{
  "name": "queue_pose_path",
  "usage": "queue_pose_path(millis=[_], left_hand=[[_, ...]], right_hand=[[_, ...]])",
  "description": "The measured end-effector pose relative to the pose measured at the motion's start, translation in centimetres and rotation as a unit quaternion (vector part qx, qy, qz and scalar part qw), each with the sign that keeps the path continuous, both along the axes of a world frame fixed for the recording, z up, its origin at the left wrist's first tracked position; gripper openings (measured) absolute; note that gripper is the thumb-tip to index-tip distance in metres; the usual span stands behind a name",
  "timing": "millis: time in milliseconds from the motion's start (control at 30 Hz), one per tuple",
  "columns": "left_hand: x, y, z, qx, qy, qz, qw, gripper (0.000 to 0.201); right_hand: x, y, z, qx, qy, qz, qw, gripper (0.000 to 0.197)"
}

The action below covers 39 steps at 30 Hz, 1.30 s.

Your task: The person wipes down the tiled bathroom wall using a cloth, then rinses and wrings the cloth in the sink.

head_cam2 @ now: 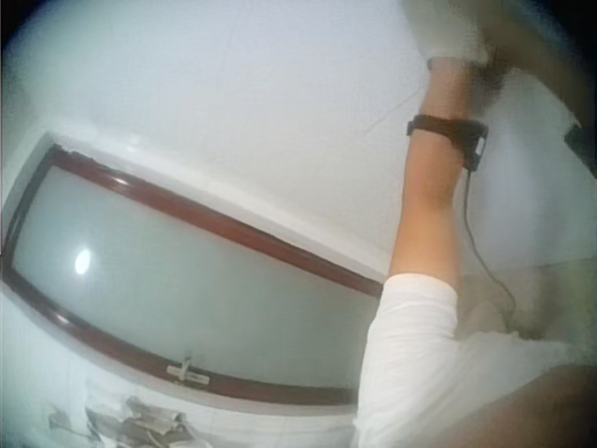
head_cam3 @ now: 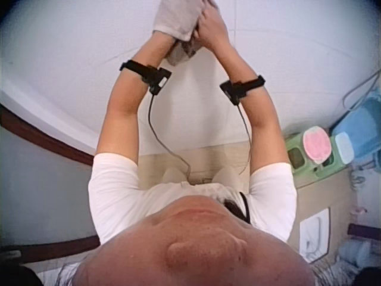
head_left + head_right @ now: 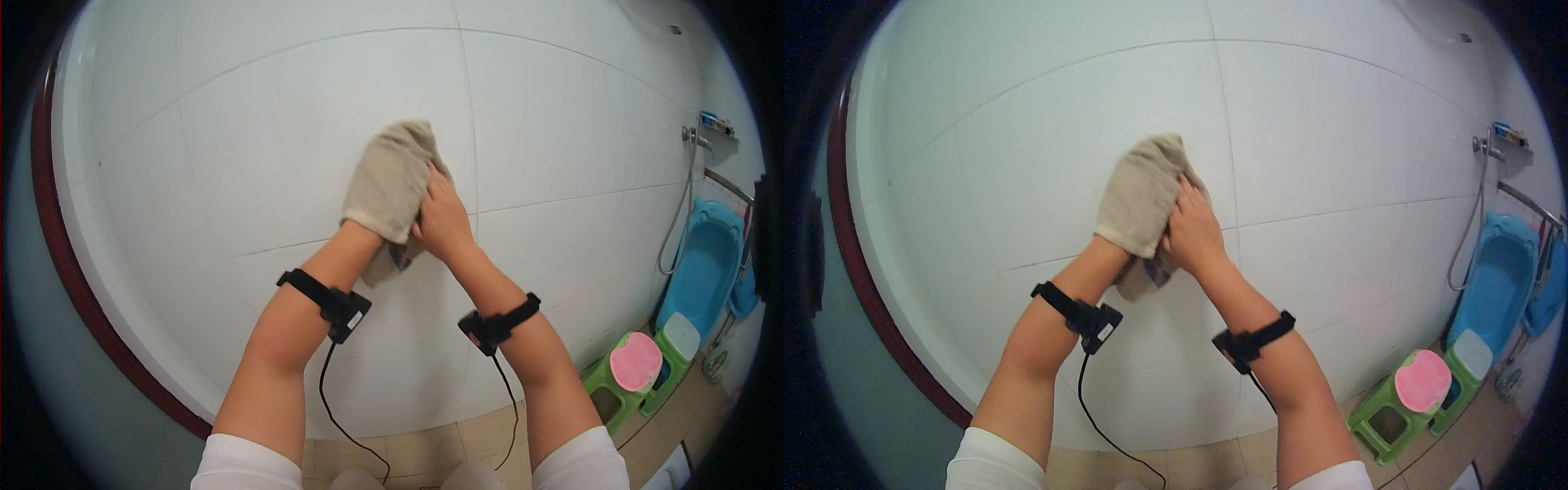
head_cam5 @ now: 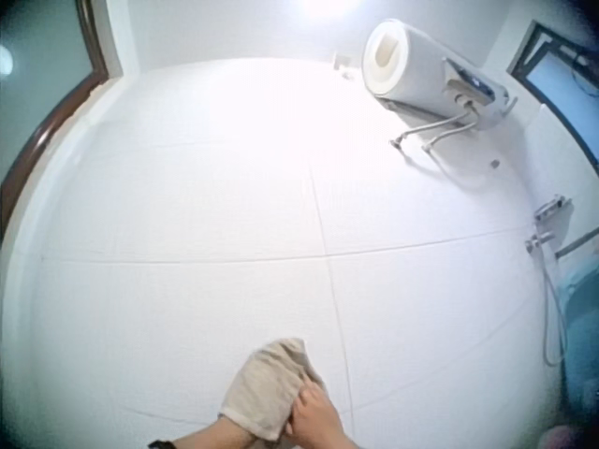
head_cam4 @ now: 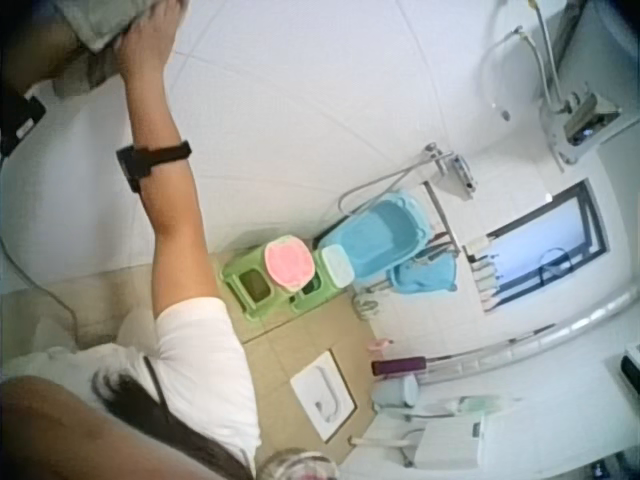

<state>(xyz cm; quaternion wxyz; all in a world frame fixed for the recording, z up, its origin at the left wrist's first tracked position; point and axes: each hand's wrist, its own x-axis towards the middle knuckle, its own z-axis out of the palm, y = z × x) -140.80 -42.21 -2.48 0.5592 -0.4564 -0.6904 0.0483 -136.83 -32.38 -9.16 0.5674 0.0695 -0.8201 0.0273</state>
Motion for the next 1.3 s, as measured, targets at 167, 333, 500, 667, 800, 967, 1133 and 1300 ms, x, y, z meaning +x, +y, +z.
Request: queue_pose_path(millis=[167,333,500,667,800,967,1133,1300], left_hand=[[-1.2,-0.2,-3.3,0.009,0.018,-0.181,0.983,0.035],[-2.0,-0.2,1.7,0.090,0.112,-0.104,0.984,0.038],[-6.1,-3.0,4.8,0.139,0.091,-0.066,0.984,0.059],[-8.7,-1.5,6.0,0.195,0.083,-0.095,0.973,0.074],[-5.0,3.6,10.9,0.093,0.076,-0.135,0.983,0.076],[-2.0,12.1,8.9,0.056,0.132,-0.082,0.986,0.065],[3.6,15.6,0.4,-0.053,0.033,-0.103,0.993,0.044],[2.1,14.9,-3.5,-0.080,-0.008,-0.191,0.978,0.047]], right_hand=[[0.2,0.3,-5.0,0.005,0.004,0.062,0.998,0.051],[-1.1,0.6,2.4,0.050,0.104,0.011,0.993,0.049],[-2.8,-1.2,7.3,0.099,0.079,-0.028,0.992,0.053],[-3.6,0.4,8.0,0.135,0.090,-0.037,0.986,0.047],[-1.9,5.0,11.0,0.059,0.089,-0.106,0.989,0.052],[0.9,11.3,8.6,0.007,0.082,-0.142,0.986,0.050],[1.6,15.9,-2.9,-0.055,0.125,-0.083,0.987,0.044],[2.8,13.6,-6.8,-0.095,0.070,-0.097,0.988,0.055]])
